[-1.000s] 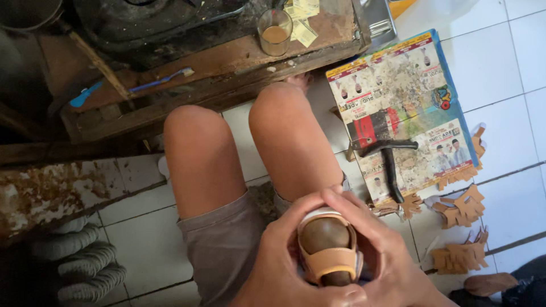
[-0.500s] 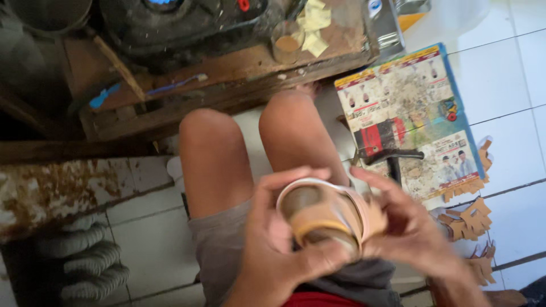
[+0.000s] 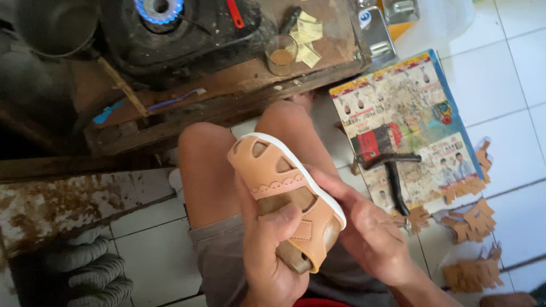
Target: The person sits on the floor and assembles a child's sandal: they hold the leather upper on a last, heat the white rubber sole over a gas burner, press the upper onto the sole, and trim the sole edge with a knife, repeating heating and pressing before setting the finished sandal on the work table.
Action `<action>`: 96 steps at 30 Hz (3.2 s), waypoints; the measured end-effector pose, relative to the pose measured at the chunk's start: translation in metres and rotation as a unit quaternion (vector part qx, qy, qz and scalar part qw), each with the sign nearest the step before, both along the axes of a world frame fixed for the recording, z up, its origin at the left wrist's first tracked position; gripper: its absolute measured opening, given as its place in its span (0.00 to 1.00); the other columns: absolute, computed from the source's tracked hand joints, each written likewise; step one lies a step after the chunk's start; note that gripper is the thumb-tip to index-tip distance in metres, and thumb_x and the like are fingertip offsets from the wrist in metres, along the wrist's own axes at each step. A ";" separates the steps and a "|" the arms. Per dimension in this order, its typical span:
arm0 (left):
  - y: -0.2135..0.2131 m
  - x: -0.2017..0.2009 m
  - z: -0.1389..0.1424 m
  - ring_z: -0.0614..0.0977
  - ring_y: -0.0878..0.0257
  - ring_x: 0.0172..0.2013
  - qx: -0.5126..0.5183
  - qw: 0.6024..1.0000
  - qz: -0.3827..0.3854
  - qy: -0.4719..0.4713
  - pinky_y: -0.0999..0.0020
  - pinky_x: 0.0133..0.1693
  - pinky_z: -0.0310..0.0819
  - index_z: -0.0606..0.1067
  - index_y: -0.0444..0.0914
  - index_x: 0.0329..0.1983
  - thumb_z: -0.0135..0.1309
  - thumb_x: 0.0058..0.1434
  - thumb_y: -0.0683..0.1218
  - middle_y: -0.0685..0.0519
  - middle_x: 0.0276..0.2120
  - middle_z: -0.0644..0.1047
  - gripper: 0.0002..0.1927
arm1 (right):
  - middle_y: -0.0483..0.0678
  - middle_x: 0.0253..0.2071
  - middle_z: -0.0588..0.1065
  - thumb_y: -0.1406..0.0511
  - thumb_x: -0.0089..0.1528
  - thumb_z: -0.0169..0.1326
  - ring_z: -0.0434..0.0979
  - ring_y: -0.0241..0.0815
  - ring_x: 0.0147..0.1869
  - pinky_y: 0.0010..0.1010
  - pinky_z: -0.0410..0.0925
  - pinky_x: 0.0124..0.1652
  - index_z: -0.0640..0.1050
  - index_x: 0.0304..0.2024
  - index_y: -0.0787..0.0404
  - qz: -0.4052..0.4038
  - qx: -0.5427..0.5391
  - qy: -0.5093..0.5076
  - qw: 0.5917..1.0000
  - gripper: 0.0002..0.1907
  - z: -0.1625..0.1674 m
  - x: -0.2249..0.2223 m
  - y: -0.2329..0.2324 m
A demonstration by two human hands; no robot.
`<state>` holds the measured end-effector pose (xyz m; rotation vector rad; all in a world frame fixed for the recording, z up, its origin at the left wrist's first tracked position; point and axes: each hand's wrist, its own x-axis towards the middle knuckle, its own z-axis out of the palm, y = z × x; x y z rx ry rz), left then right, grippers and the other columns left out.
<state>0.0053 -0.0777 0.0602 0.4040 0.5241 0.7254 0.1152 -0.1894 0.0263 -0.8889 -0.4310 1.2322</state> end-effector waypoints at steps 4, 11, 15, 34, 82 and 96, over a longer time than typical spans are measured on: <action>-0.006 0.010 0.009 0.77 0.54 0.48 0.008 0.999 0.047 0.003 0.58 0.50 0.73 0.55 0.37 0.74 0.46 0.57 0.41 0.43 0.51 0.71 0.39 | 0.59 0.75 0.60 0.50 0.73 0.42 0.58 0.51 0.79 0.44 0.54 0.73 0.56 0.75 0.70 -0.044 -0.019 -0.039 0.998 0.37 -0.004 -0.014 -0.002; -0.010 0.000 0.005 0.77 0.53 0.48 0.061 0.998 0.012 0.006 0.59 0.49 0.74 0.49 0.39 0.76 0.47 0.56 0.41 0.43 0.51 0.71 0.43 | 0.58 0.70 0.63 0.51 0.71 0.46 0.62 0.52 0.75 0.47 0.57 0.70 0.57 0.74 0.66 -0.040 -0.005 0.110 0.993 0.36 -0.015 -0.023 -0.002; -0.006 -0.003 0.005 0.75 0.54 0.49 0.093 0.995 0.004 0.042 0.60 0.51 0.72 0.47 0.37 0.78 0.46 0.55 0.41 0.42 0.53 0.71 0.45 | 0.57 0.69 0.64 0.51 0.71 0.47 0.62 0.51 0.75 0.46 0.57 0.70 0.59 0.70 0.65 -0.019 -0.010 0.042 0.999 0.33 -0.007 -0.016 0.004; 0.008 -0.025 -0.040 0.79 0.56 0.61 0.284 0.958 -0.042 0.002 0.58 0.63 0.76 0.59 0.36 0.60 0.65 0.64 0.36 0.35 0.63 0.74 0.31 | 0.54 0.73 0.60 0.69 0.46 0.76 0.58 0.49 0.77 0.45 0.54 0.70 0.49 0.77 0.63 0.041 -0.044 0.004 0.998 0.66 -0.077 -0.009 -0.040; 0.011 0.010 -0.107 0.83 0.54 0.53 0.233 0.941 -0.158 0.189 0.62 0.55 0.77 0.72 0.28 0.60 0.53 0.65 0.36 0.41 0.53 0.80 0.19 | 0.62 0.47 0.78 0.54 0.55 0.68 0.80 0.48 0.43 0.36 0.73 0.43 0.71 0.62 0.66 -0.159 -0.482 -0.530 0.680 0.39 -0.172 0.250 -0.050; 0.062 0.099 -0.079 0.80 0.65 0.49 0.148 0.970 -0.168 0.093 0.67 0.48 0.74 0.70 0.33 0.59 0.59 0.66 0.51 0.50 0.51 0.78 0.24 | 0.50 0.41 0.76 0.61 0.71 0.43 0.79 0.39 0.42 0.27 0.75 0.42 0.71 0.61 0.68 -0.119 0.155 0.476 0.857 0.21 -0.096 0.085 0.045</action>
